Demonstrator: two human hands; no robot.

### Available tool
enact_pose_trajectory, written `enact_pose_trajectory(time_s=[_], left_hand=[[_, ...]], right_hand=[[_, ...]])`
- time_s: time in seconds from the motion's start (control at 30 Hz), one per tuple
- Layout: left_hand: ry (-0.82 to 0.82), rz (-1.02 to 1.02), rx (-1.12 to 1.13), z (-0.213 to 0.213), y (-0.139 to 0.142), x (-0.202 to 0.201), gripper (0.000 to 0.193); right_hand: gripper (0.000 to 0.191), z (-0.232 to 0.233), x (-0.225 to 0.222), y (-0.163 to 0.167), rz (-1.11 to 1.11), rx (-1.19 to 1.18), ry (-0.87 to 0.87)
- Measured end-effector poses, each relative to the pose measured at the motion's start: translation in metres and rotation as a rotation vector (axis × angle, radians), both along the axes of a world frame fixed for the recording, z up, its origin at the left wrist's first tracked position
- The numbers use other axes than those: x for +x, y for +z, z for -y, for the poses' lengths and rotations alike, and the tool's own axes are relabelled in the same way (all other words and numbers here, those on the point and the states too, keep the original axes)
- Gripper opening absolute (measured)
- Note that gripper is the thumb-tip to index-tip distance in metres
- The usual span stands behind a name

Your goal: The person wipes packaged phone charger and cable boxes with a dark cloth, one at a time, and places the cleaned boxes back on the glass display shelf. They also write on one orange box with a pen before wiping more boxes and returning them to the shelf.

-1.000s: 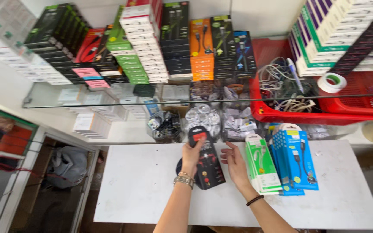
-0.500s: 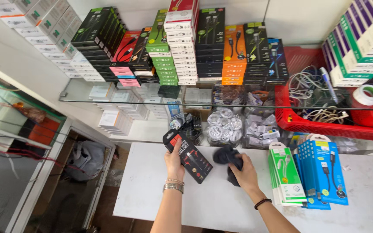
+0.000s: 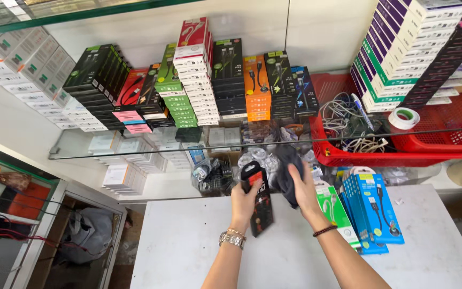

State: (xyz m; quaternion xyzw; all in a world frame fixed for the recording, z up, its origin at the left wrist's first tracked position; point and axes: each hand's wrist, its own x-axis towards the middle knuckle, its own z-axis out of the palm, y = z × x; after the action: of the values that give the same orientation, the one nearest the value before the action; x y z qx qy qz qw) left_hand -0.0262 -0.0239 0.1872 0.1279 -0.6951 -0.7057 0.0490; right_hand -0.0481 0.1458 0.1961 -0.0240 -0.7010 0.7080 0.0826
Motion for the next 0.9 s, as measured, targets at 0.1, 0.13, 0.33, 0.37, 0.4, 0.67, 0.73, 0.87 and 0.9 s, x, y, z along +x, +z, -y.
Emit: enact_pose_trajectory(time_s=[0.1,0.13,0.33,0.37,0.4,0.67,0.73,0.87,0.9], left_hand=[[-0.048,-0.211,-0.532,-0.01,0.014,0.009,0.022],[-0.031,-0.356,-0.551,-0.012,0.017,0.013,0.023],[-0.056,-0.122,-0.336,-0.004,0.033,0.018,0.023],[-0.024,-0.168,-0.32,-0.001,0.033,0.015,0.023],[0.022,-0.153,-0.14,0.001,0.033,0.011,0.023],[0.321,-0.142,0.353,0.028,0.03,-0.011,0.026],[0.262,-0.164,0.308,0.035,0.038,-0.023,0.027],[-0.007,-0.161,0.246,0.001,0.055,-0.049,0.029],[-0.061,-0.103,0.282,-0.014,0.057,-0.054,0.03]], right_hand=[[0.045,0.026,-0.002,0.012,0.094,0.0,0.156],[0.047,0.034,-0.003,0.015,0.08,0.091,0.135],[0.044,0.041,-0.014,0.007,0.086,-0.332,0.093],[0.042,0.043,-0.01,-0.001,-0.012,-0.343,0.059],[0.042,0.047,-0.002,-0.011,-0.067,-0.196,0.036],[0.045,0.038,0.081,-0.101,0.223,0.224,-0.121],[0.046,0.022,0.088,-0.107,0.354,0.399,-0.01],[0.05,-0.008,0.061,-0.079,0.285,0.071,0.126],[0.052,-0.019,0.051,-0.063,0.267,-0.025,0.171]])
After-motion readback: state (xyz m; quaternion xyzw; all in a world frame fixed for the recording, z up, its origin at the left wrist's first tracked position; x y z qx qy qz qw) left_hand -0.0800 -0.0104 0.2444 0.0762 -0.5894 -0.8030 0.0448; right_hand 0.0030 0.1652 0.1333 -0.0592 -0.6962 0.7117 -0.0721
